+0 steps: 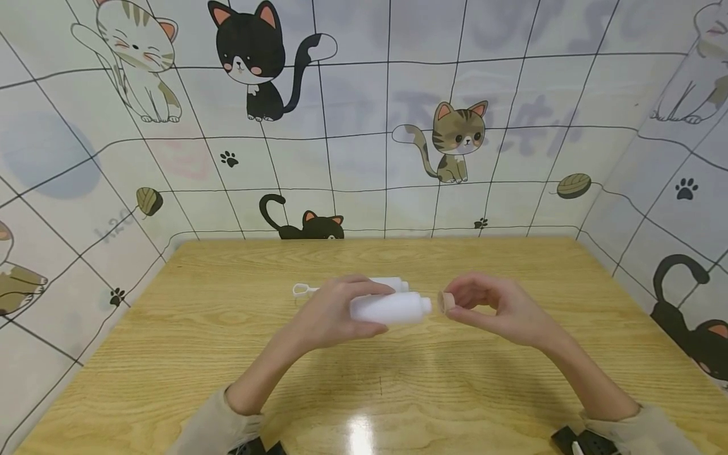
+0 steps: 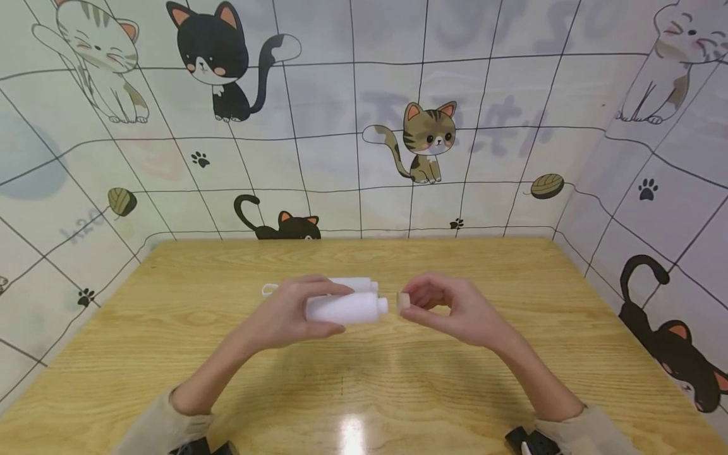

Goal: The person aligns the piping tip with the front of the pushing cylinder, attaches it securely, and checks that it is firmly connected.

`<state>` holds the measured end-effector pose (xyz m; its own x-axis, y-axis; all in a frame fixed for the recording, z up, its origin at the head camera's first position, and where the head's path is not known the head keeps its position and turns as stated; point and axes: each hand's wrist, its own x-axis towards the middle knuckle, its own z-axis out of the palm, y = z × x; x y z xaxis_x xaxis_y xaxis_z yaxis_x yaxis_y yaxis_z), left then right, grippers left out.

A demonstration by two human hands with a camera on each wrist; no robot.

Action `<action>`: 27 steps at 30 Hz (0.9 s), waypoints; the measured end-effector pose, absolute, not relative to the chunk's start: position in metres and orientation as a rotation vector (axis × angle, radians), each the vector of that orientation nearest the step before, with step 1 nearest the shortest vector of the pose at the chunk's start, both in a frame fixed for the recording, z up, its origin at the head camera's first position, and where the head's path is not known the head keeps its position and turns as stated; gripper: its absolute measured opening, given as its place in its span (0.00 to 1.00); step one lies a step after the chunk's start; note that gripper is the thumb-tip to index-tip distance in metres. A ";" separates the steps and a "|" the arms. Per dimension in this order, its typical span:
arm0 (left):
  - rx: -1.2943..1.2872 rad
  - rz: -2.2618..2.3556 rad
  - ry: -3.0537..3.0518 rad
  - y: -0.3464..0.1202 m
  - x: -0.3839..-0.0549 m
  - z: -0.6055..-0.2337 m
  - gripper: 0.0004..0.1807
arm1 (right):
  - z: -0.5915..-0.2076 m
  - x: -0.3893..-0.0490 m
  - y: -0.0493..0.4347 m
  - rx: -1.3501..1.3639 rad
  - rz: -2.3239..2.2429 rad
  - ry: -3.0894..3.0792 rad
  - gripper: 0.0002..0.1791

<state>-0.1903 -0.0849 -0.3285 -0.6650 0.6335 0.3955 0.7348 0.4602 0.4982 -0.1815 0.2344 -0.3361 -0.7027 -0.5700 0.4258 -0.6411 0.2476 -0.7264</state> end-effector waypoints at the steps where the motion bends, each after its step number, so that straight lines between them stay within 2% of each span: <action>1: -1.205 -0.982 -2.550 -0.085 -0.190 -0.328 0.26 | -0.336 -0.181 0.234 1.180 1.467 -2.421 0.18; 27: -1.274 -0.959 -2.493 -0.078 -0.183 -0.326 0.25 | -0.338 -0.180 0.226 1.272 1.428 -2.402 0.21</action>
